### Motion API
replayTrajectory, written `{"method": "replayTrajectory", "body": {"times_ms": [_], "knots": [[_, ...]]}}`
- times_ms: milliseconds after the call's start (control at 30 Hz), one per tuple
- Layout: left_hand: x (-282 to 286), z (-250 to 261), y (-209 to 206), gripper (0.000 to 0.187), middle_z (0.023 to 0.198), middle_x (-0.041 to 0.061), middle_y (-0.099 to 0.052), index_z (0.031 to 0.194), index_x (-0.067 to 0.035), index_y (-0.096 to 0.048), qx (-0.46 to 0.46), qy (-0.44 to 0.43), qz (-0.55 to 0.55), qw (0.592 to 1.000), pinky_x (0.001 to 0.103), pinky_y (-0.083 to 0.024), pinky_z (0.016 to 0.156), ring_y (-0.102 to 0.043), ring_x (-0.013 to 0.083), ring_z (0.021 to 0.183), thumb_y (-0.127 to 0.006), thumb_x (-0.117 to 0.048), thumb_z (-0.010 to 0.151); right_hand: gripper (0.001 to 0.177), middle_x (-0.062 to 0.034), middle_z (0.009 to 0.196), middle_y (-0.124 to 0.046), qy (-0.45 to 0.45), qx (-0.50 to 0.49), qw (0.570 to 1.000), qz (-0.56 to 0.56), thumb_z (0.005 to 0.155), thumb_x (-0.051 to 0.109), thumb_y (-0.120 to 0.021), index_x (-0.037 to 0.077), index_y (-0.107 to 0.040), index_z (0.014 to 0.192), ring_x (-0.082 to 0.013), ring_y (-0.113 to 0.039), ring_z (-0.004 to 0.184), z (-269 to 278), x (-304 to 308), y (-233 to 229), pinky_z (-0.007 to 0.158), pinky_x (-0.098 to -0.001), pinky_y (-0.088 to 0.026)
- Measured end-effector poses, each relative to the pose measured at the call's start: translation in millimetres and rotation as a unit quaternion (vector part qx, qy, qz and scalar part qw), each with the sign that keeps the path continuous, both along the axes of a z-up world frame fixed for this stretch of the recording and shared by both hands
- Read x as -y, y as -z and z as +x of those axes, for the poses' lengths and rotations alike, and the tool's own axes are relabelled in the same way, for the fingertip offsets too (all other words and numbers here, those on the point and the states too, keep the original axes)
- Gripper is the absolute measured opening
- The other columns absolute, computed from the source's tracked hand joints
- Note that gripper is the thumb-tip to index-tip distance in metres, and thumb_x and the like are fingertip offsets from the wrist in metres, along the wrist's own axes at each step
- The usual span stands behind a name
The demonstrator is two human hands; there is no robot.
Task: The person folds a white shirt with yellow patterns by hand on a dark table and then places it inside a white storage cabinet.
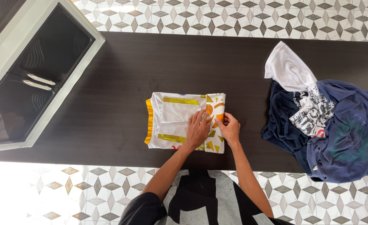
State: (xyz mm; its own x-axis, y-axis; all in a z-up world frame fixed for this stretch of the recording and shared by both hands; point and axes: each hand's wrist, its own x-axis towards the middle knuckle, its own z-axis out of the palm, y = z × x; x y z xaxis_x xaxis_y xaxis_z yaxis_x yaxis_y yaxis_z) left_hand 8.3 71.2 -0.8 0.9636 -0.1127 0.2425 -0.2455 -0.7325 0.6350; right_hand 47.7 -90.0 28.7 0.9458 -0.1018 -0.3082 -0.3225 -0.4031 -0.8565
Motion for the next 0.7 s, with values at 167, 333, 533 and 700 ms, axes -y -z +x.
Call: {"method": "replayTrajectory", "body": {"times_ms": [167, 333, 533, 700], "knots": [[-2, -12, -15, 0.041, 0.132, 0.023, -0.058, 0.135, 0.006, -0.054, -0.047, -0.034, -0.189, 0.98, 0.046, -0.047, 0.103, -0.057, 0.0397, 0.121, -0.061, -0.015, 0.101, 0.049, -0.0106, 0.095, -0.078, -0.023, 0.043, 0.998, -0.051, 0.083, 0.021, -0.082, -0.004, -0.067, 0.122, -0.0147, -0.075, 0.077, 2, -15, -8, 0.07, -0.0291, -0.061], [-7, -19, -11, 0.041, 0.134, 0.025, -0.061, 0.139, 0.005, -0.053, -0.114, -0.03, -0.307, 0.944, 0.04, -0.054, 0.096, -0.063, 0.0362, 0.117, -0.054, -0.021, 0.106, 0.05, -0.0124, 0.092, -0.076, -0.032, 0.093, 0.991, -0.092, 0.081, 0.02, -0.084, -0.004, -0.067, 0.122, -0.0171, -0.074, 0.075, 0, -37, -16, 0.067, -0.0301, -0.06], [-17, -19, 24, 0.05, 0.124, 0.018, -0.068, 0.148, -0.001, -0.052, -0.239, -0.065, -0.477, 0.843, 0.035, -0.054, 0.093, -0.066, 0.023, 0.105, -0.044, -0.035, 0.111, 0.056, -0.017, 0.095, -0.073, -0.06, 0.123, 0.977, -0.165, 0.078, 0.019, -0.085, -0.006, -0.065, 0.124, -0.0243, -0.072, 0.076, -5, -67, -25, 0.068, -0.036, -0.059], [-28, -22, 36, 0.055, 0.136, 0.007, -0.059, 0.153, -0.007, -0.044, -0.29, -0.057, -0.589, 0.752, 0.031, -0.049, 0.101, -0.056, 0.0149, 0.126, -0.037, -0.042, 0.11, 0.058, -0.021, 0.104, -0.07, -0.089, 0.173, 0.963, -0.185, 0.08, 0.018, -0.084, -0.006, -0.062, 0.128, -0.0301, -0.072, 0.089, -9, -85, -18, 0.077, -0.0401, -0.059]]}}
